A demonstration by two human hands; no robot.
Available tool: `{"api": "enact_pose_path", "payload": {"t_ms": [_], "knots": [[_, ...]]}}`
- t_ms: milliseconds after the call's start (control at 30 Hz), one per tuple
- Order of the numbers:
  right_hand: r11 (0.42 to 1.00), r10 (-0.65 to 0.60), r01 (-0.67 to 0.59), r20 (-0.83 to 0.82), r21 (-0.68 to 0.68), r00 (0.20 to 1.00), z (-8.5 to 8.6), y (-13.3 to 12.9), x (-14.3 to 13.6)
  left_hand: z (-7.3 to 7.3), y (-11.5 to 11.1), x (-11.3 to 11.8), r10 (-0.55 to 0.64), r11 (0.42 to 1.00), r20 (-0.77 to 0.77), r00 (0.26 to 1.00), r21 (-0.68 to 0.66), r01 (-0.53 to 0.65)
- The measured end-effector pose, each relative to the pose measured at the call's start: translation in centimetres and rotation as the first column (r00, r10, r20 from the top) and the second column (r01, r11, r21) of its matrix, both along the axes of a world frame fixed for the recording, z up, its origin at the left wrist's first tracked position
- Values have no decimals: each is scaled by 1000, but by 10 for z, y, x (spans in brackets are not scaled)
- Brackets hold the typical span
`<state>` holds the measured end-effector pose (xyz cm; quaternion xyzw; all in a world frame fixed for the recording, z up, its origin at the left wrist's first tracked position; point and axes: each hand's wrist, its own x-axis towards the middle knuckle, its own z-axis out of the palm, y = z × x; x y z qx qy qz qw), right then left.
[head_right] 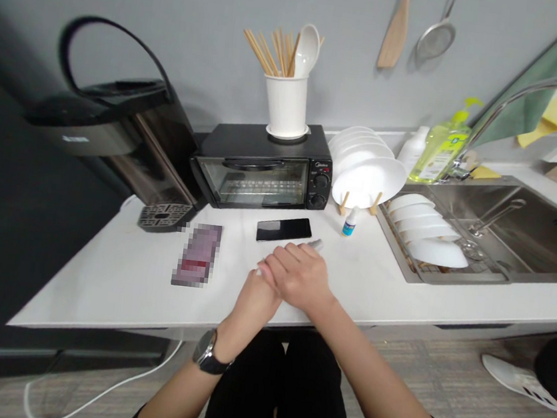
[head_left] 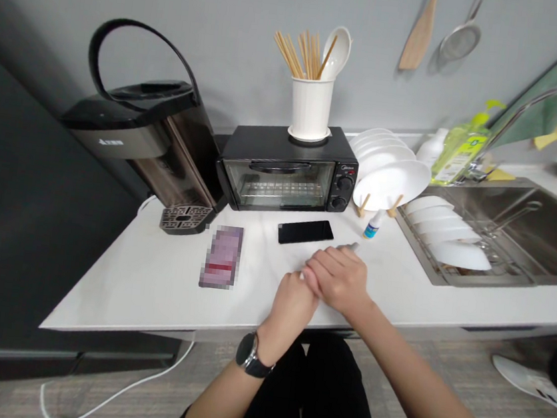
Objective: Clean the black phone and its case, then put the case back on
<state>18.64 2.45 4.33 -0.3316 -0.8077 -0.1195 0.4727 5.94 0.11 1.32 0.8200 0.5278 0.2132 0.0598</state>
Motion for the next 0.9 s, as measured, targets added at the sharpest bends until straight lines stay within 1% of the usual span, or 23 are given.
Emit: {"api": "enact_pose_path", "payload": {"t_ms": [33, 100, 167, 200, 233, 300, 333, 400, 467, 533, 567, 633, 700, 767, 833, 900], "knots": [[1000, 4, -5, -64, -26, 998, -5, 2, 4, 1, -2, -3, -8, 1000, 5, 1000, 5, 8], [995, -45, 28, -193, -91, 980, -19, 6, 14, -2, -6, -12, -50, 998, 66, 997, 29, 48], [986, -81, 38, -262, -165, 962, -35, 8, 23, -11, -8, -23, -137, 989, 165, 977, 78, 126], [978, -83, 25, -277, -209, 957, -43, 8, 26, -18, -9, -29, -145, 988, 187, 972, 75, 133], [967, -79, 5, -279, -255, 957, -51, 7, 27, -25, -9, -34, -133, 991, 181, 974, 52, 126], [936, -68, -30, -265, -351, 962, -64, 1, 27, -39, -8, -42, -119, 993, 115, 986, 29, 117], [919, -69, -39, -258, -393, 964, -69, -3, 27, -44, -7, -44, -111, 994, 77, 991, 15, 110], [889, -93, -33, -251, -457, 964, -76, -12, 27, -50, -7, -47, -107, 994, 25, 994, -18, 108], [859, -168, 37, -211, -511, 963, -81, -22, 31, -50, -7, -51, -128, 990, 37, 991, -55, 130], [816, -249, 153, -101, -557, 963, -86, -32, 39, -48, -8, -59, -140, 986, 88, 986, -81, 147], [794, -266, 204, -26, -573, 964, -89, -37, 43, -47, -8, -64, -133, 986, 118, 984, -90, 144], [769, -245, 270, 123, -579, 962, -96, -45, 48, -47, -9, -73, -87, 987, 168, 982, -117, 108], [770, -225, 317, 230, -554, 947, -102, -51, 43, -48, -9, -79, -66, 984, 215, 974, -150, 100], [788, -224, 346, 287, -508, 931, -105, -56, 27, -49, -9, -80, -55, 979, 262, 964, -176, 104], [816, -187, 320, 304, -481, 934, -104, -60, 4, -49, -8, -78, -33, 975, 298, 954, -202, 97], [835, -116, 257, 302, -487, 946, -100, -64, -14, -48, -7, -76, -10, 969, 316, 949, -230, 86]]}}
